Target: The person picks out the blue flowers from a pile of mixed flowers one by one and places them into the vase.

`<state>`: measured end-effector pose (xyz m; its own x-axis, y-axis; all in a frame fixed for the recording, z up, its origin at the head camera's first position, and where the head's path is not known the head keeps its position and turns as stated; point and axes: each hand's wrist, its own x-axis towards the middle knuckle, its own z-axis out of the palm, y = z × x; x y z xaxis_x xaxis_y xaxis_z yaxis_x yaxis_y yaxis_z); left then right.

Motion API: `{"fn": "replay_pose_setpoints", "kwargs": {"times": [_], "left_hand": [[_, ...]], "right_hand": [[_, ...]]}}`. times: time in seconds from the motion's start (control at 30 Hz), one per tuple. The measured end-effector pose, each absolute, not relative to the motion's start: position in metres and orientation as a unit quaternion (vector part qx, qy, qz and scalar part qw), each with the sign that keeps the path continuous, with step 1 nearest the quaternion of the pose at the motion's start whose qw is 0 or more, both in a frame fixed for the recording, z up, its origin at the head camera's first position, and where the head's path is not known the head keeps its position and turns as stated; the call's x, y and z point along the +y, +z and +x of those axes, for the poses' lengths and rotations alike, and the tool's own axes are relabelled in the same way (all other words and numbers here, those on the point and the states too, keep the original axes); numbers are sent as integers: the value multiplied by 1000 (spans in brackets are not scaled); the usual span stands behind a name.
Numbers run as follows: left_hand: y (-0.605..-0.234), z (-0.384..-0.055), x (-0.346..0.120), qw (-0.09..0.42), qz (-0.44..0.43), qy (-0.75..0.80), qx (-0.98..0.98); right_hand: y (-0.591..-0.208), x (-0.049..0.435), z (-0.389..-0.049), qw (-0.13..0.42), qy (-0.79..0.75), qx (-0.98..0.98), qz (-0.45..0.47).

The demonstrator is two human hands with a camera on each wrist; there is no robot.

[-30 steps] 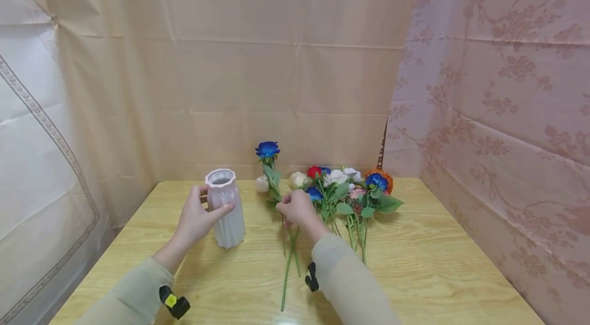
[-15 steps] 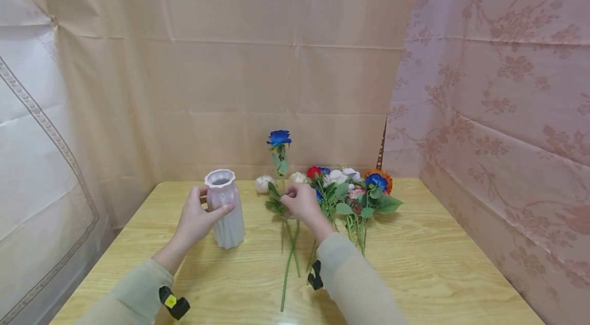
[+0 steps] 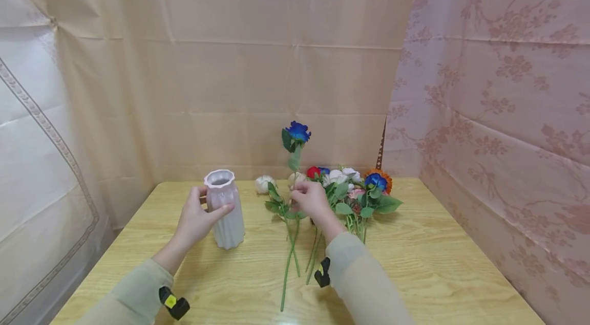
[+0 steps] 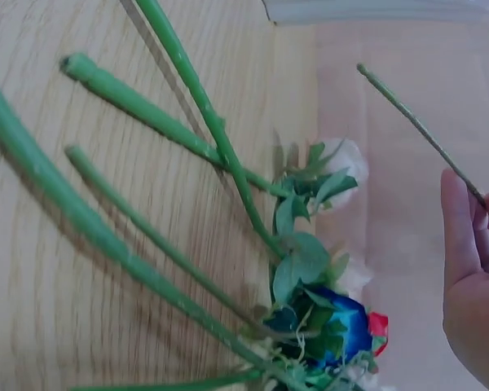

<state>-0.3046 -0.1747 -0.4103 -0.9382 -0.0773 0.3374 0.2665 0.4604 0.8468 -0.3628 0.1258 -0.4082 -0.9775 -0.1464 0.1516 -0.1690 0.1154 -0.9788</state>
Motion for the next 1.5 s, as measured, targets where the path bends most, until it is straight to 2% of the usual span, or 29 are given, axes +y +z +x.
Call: {"fn": "replay_pose_setpoints", "kwargs": {"times": [0.33,0.57,1.03,1.2,1.5], "left_hand": [[-409,-304,-175,166,-56,-512,-841],[-410,-303,-177,158,-53,-504,-847],[-403,-295,-179,178,-33,-489,-853],[-390,-289,-178,204,-38,-496,-843],[-361,-284,-177,279,-82,-488,-823]], "right_hand": [[-406,153,-364,-52,689,-714,117],[-403,165,-361,-64,676,-721,139],[-399,184,-358,-64,658,-735,149],[-397,190,-356,-56,657,-737,147],[-391,197,-354,-46,647,-744,162]]}}
